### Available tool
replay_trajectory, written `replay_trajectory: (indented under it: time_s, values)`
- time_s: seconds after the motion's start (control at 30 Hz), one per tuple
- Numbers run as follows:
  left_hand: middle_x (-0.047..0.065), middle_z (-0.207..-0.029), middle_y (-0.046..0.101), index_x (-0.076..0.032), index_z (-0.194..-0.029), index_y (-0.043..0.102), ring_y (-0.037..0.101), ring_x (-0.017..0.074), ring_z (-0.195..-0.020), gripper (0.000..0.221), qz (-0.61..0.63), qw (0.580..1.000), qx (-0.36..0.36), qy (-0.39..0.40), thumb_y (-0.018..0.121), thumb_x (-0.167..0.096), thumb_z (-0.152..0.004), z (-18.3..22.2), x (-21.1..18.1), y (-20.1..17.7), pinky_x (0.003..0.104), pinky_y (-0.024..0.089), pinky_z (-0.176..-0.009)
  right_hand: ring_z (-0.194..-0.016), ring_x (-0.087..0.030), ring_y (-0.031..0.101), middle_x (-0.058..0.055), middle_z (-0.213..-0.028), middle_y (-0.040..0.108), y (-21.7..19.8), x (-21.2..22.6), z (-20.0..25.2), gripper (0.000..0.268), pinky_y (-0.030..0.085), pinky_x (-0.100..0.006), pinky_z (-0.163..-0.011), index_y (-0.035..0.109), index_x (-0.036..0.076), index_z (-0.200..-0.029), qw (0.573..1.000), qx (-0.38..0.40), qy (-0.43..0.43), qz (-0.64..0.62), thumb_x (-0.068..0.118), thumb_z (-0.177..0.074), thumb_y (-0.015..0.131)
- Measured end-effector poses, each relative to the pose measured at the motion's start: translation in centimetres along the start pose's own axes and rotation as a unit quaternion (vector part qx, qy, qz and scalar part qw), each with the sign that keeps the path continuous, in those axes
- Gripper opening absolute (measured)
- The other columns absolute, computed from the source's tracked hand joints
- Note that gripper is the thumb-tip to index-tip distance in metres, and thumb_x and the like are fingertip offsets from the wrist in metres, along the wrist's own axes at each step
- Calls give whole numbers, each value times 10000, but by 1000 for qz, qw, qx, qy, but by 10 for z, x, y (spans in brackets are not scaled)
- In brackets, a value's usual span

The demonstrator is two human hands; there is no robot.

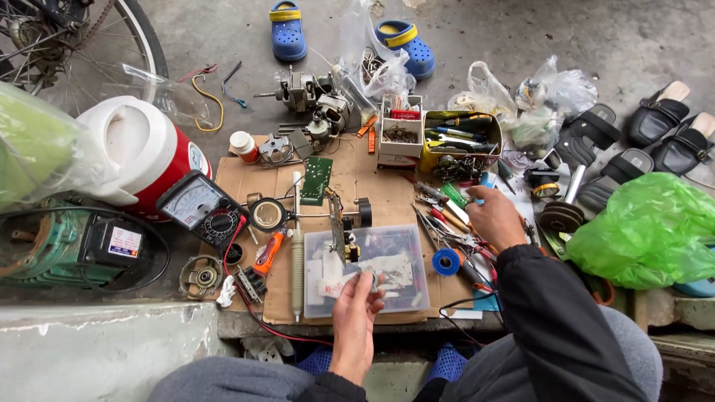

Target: Removing electronic components from a circuit board using a soldering iron and desoldering tools at a repair station.

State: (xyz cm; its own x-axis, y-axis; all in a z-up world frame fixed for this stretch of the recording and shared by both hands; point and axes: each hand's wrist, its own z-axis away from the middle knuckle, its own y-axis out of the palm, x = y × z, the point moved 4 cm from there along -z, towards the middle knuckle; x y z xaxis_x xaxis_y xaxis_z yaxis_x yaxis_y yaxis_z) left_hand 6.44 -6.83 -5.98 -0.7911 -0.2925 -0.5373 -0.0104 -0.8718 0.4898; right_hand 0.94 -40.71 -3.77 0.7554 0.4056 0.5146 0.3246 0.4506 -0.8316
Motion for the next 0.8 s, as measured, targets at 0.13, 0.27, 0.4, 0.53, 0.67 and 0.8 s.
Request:
replay_trajectory:
  time_s: [0.13,0.27,0.4,0.53,0.67,0.8]
  values:
    - [218,-1225,750,85,-1415,649,662,223,-948,458,-49,999,4,-23,724,-114,-1008,4,4,7,323,573,-798,-986,-356,774,-138,-1167,841,7,-19,-37,351,598,-447,-875,834,36,-1218,998,-23,-40,37,224,-970,673]
    - [213,-1110,741,55,-1513,622,712,246,-934,535,-72,997,-4,-33,734,-52,-1001,-2,8,10,346,598,-880,-884,-325,786,-103,-1134,840,42,-9,-50,309,619,-439,-828,842,72,-1174,991,6,-107,85,297,-1028,688]
    - [225,-1149,769,67,-1498,653,737,256,-934,543,-106,993,-27,-37,756,-40,-976,-18,20,4,362,616,-872,-993,-362,729,-154,-1150,740,84,-7,-68,369,601,-472,-887,792,108,-1330,975,-9,-170,141,253,-1004,698]
    - [244,-1140,777,66,-1494,657,765,284,-928,541,-89,995,-29,-35,758,12,-965,-38,30,-1,365,658,-854,-992,-374,694,-133,-1134,655,115,-17,-85,262,595,-486,-861,747,96,-1195,960,-48,-194,195,261,-996,703]
    - [236,-1088,761,43,-1513,667,740,273,-879,530,-51,998,-23,-35,748,5,-990,-50,35,2,362,634,-808,-945,-341,666,-139,-1074,649,119,-13,-89,113,587,-459,-827,710,48,-953,942,-95,-222,233,157,-942,688]
    - [254,-1103,760,74,-1451,711,728,299,-910,433,-22,998,-32,-50,710,0,-1024,-51,36,13,382,623,-812,-909,-337,646,-159,-1035,666,120,-20,-93,146,548,-441,-879,714,26,-944,933,-99,-229,259,138,-858,677]
